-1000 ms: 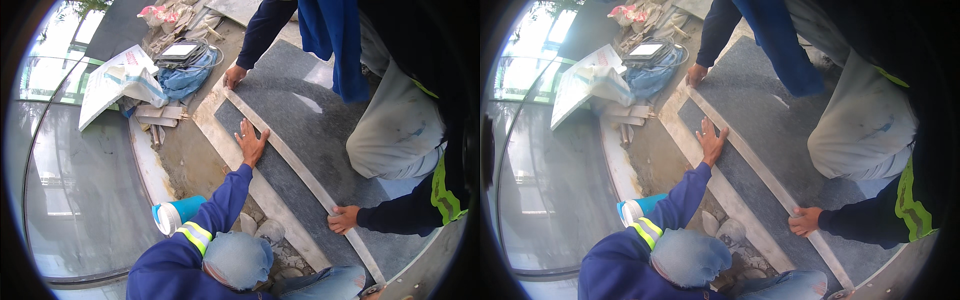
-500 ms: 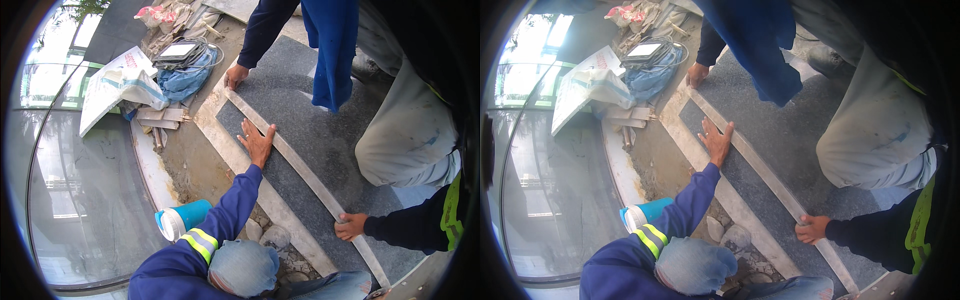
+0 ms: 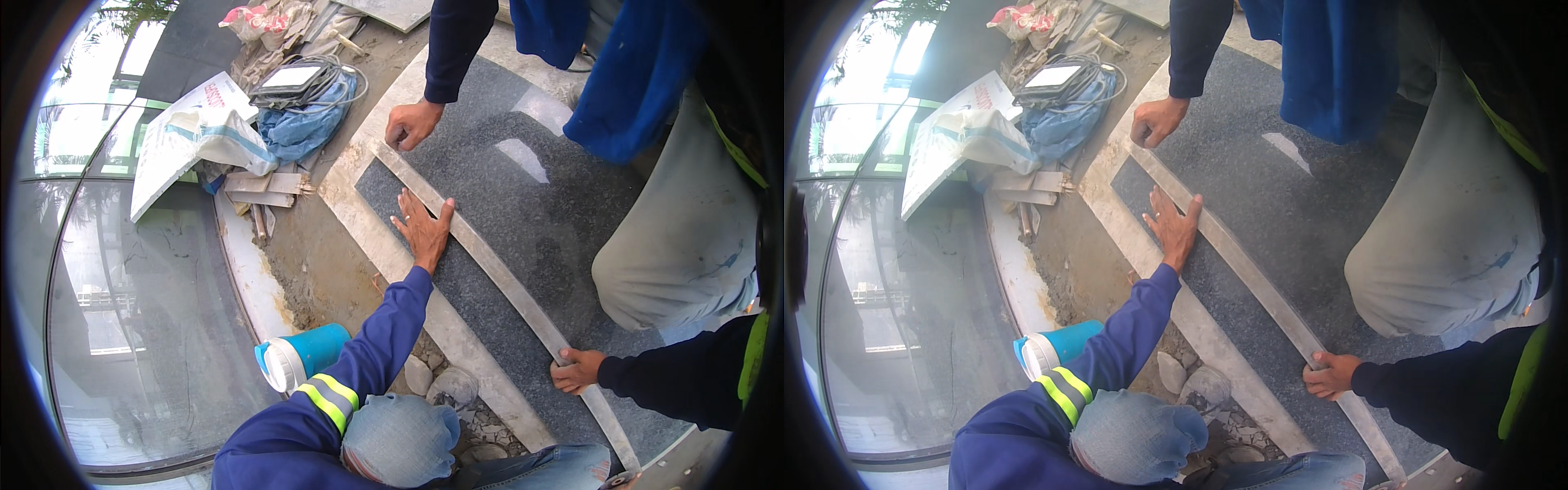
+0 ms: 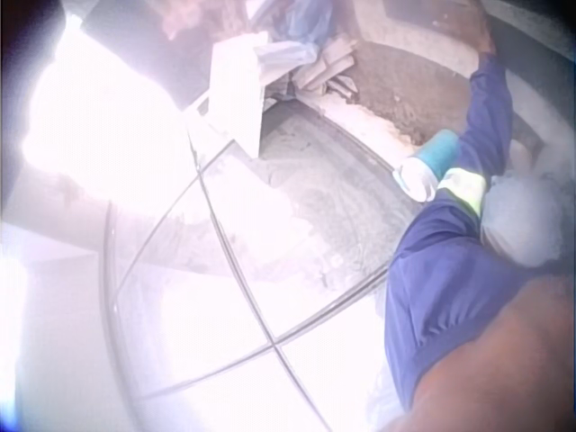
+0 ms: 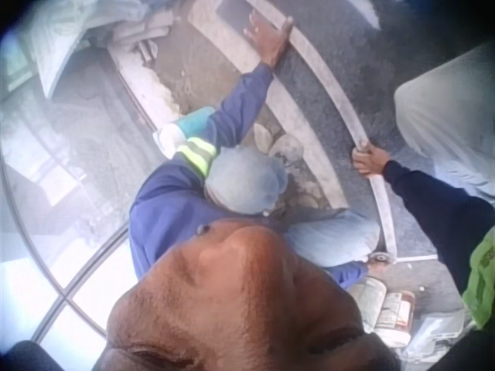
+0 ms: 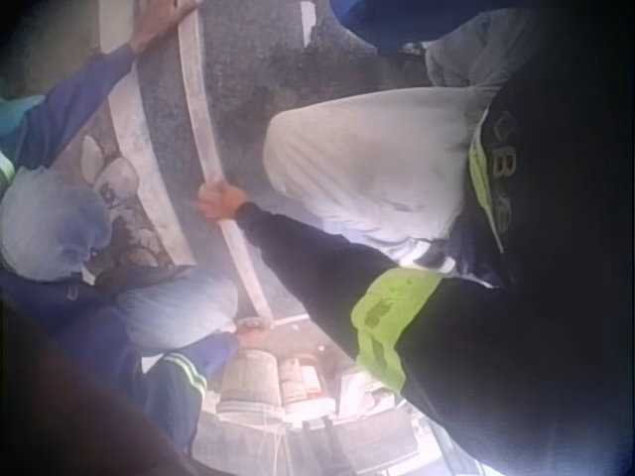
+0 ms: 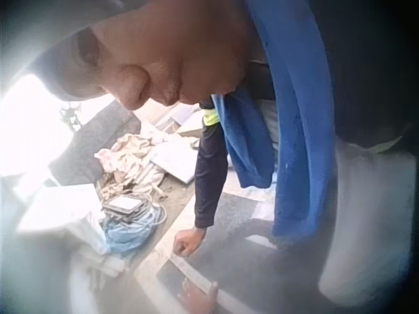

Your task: The person sits on the floor and uses a tape measure and marker to measure and mark a large dark tile. A coworker assists by holding the tape measure steady. The person then places a straight edge on the tile to guide a cut.

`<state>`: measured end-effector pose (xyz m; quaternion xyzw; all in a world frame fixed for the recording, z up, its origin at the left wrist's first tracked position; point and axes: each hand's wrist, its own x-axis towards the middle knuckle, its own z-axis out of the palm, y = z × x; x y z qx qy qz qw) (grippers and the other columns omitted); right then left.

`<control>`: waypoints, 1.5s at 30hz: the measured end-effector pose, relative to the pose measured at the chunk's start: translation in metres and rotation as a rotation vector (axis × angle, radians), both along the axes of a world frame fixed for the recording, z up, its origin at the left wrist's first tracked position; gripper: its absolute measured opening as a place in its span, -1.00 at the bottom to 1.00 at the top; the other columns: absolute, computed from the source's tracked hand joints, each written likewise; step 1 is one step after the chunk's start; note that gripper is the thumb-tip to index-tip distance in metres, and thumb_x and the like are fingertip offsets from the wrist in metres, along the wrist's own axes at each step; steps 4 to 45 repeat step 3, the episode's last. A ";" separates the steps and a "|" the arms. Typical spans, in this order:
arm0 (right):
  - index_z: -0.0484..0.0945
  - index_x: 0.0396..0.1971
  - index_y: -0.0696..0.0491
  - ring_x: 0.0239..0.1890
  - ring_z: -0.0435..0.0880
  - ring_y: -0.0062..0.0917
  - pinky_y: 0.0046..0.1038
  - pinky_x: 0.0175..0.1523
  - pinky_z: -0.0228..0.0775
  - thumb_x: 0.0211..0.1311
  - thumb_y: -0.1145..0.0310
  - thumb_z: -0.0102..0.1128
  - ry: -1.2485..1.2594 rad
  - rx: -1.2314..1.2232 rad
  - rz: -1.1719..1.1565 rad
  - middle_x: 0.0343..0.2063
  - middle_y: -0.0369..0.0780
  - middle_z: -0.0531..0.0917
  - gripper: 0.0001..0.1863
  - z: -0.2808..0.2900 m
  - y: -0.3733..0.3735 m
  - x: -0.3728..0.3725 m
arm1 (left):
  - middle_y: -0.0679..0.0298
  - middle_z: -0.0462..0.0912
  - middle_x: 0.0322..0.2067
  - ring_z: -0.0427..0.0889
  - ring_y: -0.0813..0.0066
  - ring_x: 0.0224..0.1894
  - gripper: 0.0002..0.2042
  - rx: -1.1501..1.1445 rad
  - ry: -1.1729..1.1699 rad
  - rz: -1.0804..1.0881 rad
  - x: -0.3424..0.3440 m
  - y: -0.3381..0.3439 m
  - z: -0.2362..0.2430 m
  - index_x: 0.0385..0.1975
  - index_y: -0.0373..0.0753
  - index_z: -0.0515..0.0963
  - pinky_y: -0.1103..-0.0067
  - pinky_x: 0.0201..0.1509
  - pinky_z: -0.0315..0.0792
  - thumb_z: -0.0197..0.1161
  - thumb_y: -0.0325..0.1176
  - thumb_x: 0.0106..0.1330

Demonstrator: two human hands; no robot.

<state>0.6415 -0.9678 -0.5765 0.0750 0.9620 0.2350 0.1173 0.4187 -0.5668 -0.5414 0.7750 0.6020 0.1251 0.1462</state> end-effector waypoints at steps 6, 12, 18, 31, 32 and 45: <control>0.27 -0.09 -0.16 0.20 0.27 -0.47 0.00 0.30 0.01 0.32 0.02 0.11 -0.029 0.076 0.026 -0.11 -0.31 0.27 -0.67 0.000 0.000 -0.001 | -0.11 -0.07 0.55 -0.23 -0.05 0.62 0.08 0.001 -0.014 -0.010 0.000 -0.001 0.002 0.54 -0.39 -0.08 -0.10 0.57 -0.51 0.04 0.42 0.31; 0.27 -0.09 -0.16 0.20 0.27 -0.47 0.00 0.30 0.01 0.32 0.02 0.11 -0.029 0.076 0.026 -0.11 -0.31 0.27 -0.67 0.000 0.000 -0.001 | -0.11 -0.07 0.55 -0.23 -0.05 0.62 0.08 0.001 -0.014 -0.010 0.000 -0.001 0.002 0.54 -0.39 -0.08 -0.10 0.57 -0.51 0.04 0.42 0.31; 0.27 -0.09 -0.16 0.20 0.27 -0.47 0.00 0.30 0.01 0.32 0.02 0.11 -0.029 0.076 0.026 -0.11 -0.31 0.27 -0.67 0.000 0.000 -0.001 | -0.11 -0.07 0.55 -0.23 -0.05 0.62 0.08 0.001 -0.014 -0.010 0.000 -0.001 0.002 0.54 -0.39 -0.08 -0.10 0.57 -0.51 0.04 0.42 0.31; 0.27 -0.09 -0.16 0.20 0.27 -0.47 0.00 0.30 0.01 0.32 0.02 0.11 -0.029 0.076 0.026 -0.11 -0.31 0.27 -0.67 0.000 0.000 -0.001 | -0.11 -0.07 0.55 -0.23 -0.05 0.62 0.08 0.001 -0.014 -0.010 0.000 -0.001 0.002 0.54 -0.39 -0.08 -0.10 0.57 -0.51 0.04 0.42 0.31; 0.27 -0.09 -0.16 0.20 0.27 -0.47 0.00 0.30 0.01 0.32 0.02 0.11 -0.029 0.076 0.026 -0.11 -0.31 0.27 -0.67 0.000 0.000 -0.001 | -0.11 -0.07 0.55 -0.23 -0.05 0.62 0.08 0.001 -0.014 -0.010 0.000 -0.001 0.002 0.54 -0.39 -0.08 -0.10 0.57 -0.51 0.04 0.42 0.31; 0.27 -0.09 -0.16 0.20 0.27 -0.47 0.00 0.30 0.01 0.32 0.02 0.11 -0.029 0.076 0.026 -0.11 -0.31 0.27 -0.67 0.000 0.000 -0.001 | -0.11 -0.07 0.55 -0.23 -0.05 0.62 0.08 0.001 -0.014 -0.010 0.000 -0.001 0.002 0.54 -0.39 -0.08 -0.10 0.57 -0.51 0.04 0.42 0.31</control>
